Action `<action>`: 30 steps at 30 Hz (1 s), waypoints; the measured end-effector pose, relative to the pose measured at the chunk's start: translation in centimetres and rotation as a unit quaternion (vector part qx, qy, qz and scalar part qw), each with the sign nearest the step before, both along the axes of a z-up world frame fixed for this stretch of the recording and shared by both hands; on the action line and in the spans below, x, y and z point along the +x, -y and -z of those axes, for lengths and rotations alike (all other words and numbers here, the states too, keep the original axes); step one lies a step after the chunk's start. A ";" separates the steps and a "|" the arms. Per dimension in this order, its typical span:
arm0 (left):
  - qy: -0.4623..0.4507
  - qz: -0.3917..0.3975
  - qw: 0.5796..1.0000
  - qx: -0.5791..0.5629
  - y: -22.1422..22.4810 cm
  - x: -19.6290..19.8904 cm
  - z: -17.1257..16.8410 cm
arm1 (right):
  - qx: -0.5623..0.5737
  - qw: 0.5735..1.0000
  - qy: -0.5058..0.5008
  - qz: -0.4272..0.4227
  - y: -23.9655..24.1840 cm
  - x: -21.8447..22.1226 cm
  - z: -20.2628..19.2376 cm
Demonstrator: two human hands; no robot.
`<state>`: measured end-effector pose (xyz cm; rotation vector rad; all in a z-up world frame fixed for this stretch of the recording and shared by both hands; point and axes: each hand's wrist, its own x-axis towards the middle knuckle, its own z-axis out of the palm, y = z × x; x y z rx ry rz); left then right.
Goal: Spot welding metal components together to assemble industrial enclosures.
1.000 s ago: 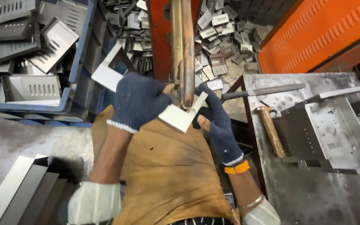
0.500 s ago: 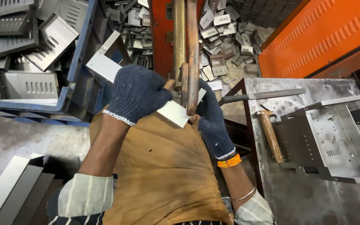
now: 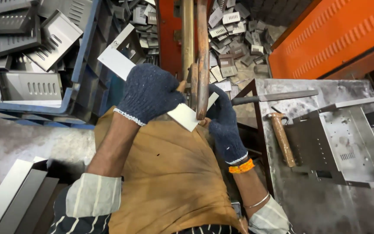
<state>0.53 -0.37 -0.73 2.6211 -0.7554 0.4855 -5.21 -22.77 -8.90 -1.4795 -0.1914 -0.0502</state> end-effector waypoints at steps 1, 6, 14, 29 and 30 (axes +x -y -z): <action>0.001 -0.001 1.000 0.002 -0.1 0.2 -0.1 | 0.002 1.000 0.001 -0.001 0.1 0.1 0.0; 0.023 0.014 1.000 -0.011 -0.3 0.1 0.1 | 0.049 0.998 0.022 -0.036 0.1 -0.4 -0.7; -0.029 -0.011 1.000 -0.006 0.3 0.6 -0.1 | 0.074 0.996 -0.030 -0.040 0.6 0.3 0.0; -0.015 -0.006 1.000 -0.001 1.3 3.0 -0.4 | 0.078 0.993 0.073 -0.050 0.7 2.8 -0.3; -0.017 -0.009 1.000 0.000 1.3 3.4 -0.5 | 0.064 0.994 0.080 -0.040 0.9 3.4 -0.1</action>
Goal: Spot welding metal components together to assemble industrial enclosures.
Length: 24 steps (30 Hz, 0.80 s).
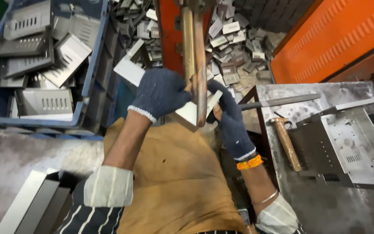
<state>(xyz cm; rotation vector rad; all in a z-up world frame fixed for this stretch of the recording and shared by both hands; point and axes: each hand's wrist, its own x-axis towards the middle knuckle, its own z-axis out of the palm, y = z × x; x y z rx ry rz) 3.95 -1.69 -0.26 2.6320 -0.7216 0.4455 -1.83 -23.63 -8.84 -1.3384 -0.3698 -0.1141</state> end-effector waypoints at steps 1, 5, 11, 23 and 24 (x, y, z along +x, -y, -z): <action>-0.002 0.002 1.000 0.001 -0.1 -0.3 0.1 | 0.001 1.000 -0.002 0.002 -0.1 -0.5 -0.4; -0.007 0.004 1.000 0.002 0.0 -0.8 -0.1 | -0.100 0.994 0.030 0.011 0.1 -1.6 -2.0; -0.025 -0.008 1.000 -0.011 -0.5 -4.6 0.0 | -0.113 0.992 0.052 -0.002 -0.3 -4.9 -2.1; -0.037 -0.037 0.995 -0.079 1.5 -14.1 3.0 | -0.126 0.991 0.041 0.018 0.7 -11.6 0.4; -0.014 -0.024 0.996 -0.086 1.7 -14.4 2.9 | -0.119 0.992 0.047 0.010 0.9 -11.7 0.3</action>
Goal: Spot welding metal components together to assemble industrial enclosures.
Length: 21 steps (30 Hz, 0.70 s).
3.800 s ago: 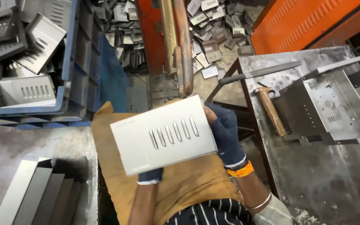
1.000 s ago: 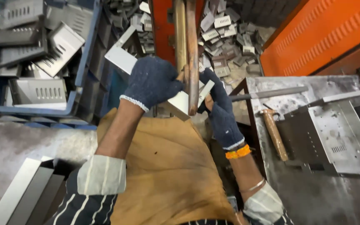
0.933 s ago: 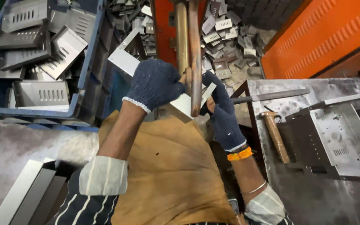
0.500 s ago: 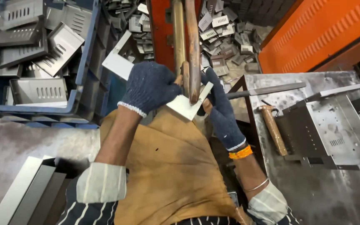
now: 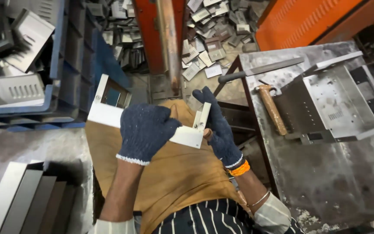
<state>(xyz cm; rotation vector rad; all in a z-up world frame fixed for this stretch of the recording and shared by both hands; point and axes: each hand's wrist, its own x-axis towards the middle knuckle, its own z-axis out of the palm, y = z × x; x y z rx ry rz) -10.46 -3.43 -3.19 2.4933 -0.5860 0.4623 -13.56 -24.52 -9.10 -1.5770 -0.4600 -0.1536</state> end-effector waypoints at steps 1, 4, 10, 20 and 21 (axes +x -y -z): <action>0.004 0.005 1.000 -0.003 0.6 -0.4 -0.2 | -0.003 1.000 0.004 0.005 0.4 0.0 -0.8; -0.002 -0.001 1.000 -0.025 2.8 -1.9 -1.0 | -0.019 0.999 -0.017 0.028 2.1 0.2 -2.1; -0.188 0.023 0.958 -0.218 10.0 -5.1 -5.9 | 0.191 0.970 -0.140 0.050 15.1 -0.9 3.4; 0.008 0.332 0.903 -0.274 13.3 -3.9 -6.7 | -0.224 0.757 0.158 0.594 23.3 -6.4 -11.1; -0.046 0.322 0.901 -0.286 13.1 -3.8 -5.8 | -0.371 0.682 0.151 0.612 22.6 -5.6 -12.2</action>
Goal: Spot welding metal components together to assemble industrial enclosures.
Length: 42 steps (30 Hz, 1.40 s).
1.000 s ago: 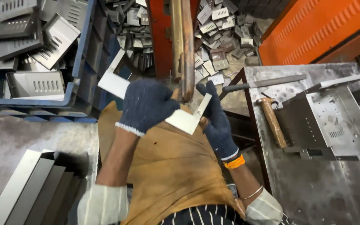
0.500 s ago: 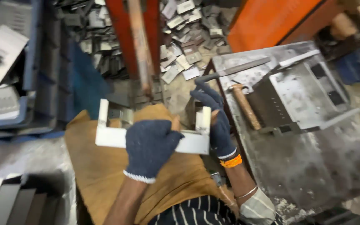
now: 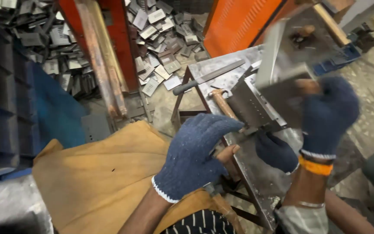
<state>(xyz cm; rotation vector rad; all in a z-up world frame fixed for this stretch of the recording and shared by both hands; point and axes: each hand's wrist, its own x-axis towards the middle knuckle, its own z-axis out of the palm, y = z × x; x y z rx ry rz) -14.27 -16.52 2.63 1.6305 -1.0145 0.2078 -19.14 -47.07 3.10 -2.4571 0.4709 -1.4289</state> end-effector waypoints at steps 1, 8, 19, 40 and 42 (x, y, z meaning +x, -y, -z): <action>0.000 -0.005 1.000 0.003 -0.1 -0.1 0.4 | 0.003 1.000 0.000 -0.005 0.7 1.2 0.9; -0.066 -0.021 0.997 0.044 -1.4 -0.2 2.5 | -0.174 0.960 -0.218 0.038 6.0 5.4 9.1; -0.080 -0.175 0.980 0.041 -8.9 1.4 6.8 | -0.001 0.926 -0.234 -0.295 -16.0 9.5 11.9; -0.273 -0.726 0.454 0.438 -40.4 -13.8 17.0 | 0.114 0.638 -0.376 -0.662 -38.7 6.2 9.6; -0.273 -0.741 0.506 0.345 -40.3 -13.5 16.9 | 0.129 0.618 -0.379 -0.677 -39.6 6.2 9.0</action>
